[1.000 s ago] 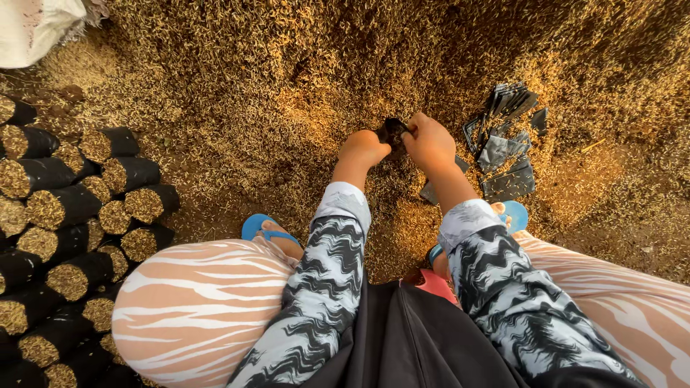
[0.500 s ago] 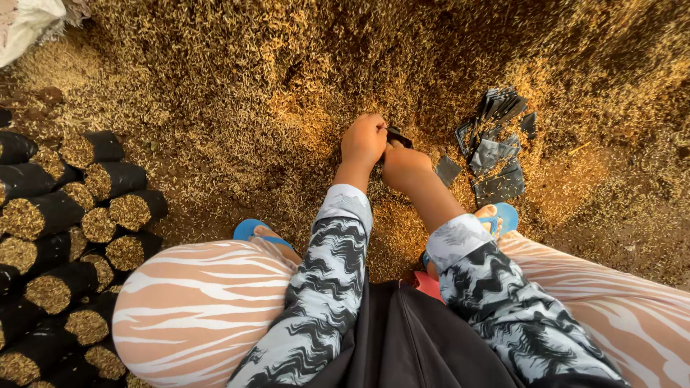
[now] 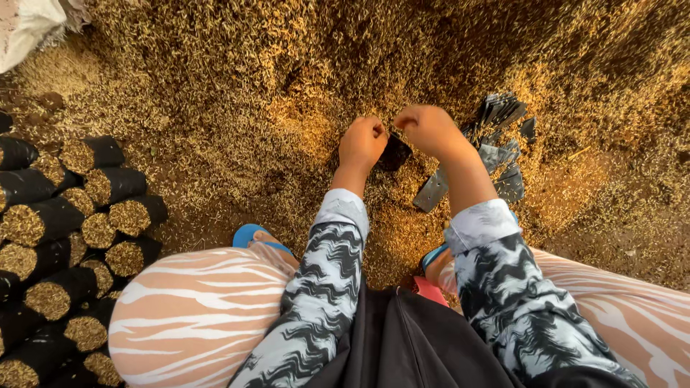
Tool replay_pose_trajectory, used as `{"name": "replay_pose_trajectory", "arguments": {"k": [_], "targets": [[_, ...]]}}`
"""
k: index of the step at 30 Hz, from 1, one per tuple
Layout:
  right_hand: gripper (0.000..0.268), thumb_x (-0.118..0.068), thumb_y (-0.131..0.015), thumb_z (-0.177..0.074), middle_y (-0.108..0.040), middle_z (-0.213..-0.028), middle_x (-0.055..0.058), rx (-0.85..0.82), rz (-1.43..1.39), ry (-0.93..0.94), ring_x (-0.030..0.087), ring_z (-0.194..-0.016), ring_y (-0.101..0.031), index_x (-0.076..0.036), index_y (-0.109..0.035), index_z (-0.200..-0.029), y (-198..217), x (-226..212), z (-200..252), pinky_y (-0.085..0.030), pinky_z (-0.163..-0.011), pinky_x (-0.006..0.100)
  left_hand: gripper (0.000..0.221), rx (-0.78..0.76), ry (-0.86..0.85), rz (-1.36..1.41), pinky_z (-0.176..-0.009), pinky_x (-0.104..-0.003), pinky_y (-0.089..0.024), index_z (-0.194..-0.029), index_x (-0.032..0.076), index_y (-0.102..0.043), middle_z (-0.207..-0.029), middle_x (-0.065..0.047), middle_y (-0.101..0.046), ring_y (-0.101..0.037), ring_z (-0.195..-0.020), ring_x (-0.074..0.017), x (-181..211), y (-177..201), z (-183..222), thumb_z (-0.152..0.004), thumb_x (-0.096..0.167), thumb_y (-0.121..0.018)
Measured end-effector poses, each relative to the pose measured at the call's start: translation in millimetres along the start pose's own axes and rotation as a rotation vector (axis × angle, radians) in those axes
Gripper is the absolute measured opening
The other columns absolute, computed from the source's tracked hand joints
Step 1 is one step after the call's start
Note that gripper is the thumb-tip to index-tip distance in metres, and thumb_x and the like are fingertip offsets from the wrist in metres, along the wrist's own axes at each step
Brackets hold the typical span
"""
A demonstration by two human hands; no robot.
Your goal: The person scoops loose dried plant material from a large pile and packs it into small black plastic pouches. They fold the pouches closed and place them in a growing stack to the left.
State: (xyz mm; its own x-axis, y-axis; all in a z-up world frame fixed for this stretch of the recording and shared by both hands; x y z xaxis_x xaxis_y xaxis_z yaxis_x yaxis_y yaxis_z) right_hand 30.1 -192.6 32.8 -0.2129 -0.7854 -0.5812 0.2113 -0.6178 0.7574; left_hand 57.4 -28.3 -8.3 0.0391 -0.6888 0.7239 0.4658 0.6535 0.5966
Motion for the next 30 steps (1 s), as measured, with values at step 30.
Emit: {"name": "replay_pose_trajectory", "arguments": {"k": [30], "targets": [[0.016,-0.011,-0.064,-0.094,-0.065,-0.094,0.004,-0.109,-1.003,-0.123,0.017,-0.086,-0.06,-0.008,-0.066,-0.11,-27.2,38.6,1.7,-0.048,-0.075,0.032,0.053,-0.456,0.307,-0.212,-0.088,-0.042,-0.056,-0.114,0.005,-0.077,-0.107,-0.016,-0.076,-0.074,-0.095,-0.0307,-23.0,2.9,20.8,-0.084,0.048,-0.07]]}}
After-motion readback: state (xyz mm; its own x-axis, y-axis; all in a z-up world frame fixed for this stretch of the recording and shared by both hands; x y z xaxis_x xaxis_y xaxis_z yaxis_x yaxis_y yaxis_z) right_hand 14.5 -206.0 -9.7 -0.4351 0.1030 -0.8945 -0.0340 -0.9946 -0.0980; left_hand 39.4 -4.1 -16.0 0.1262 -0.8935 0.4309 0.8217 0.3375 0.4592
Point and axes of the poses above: each hand's wrist, its own z-axis away from the middle knuckle, its own y-axis out of the back of the hand, x = y × z, the point moved 3 cm from there along -z, towards the middle knuckle
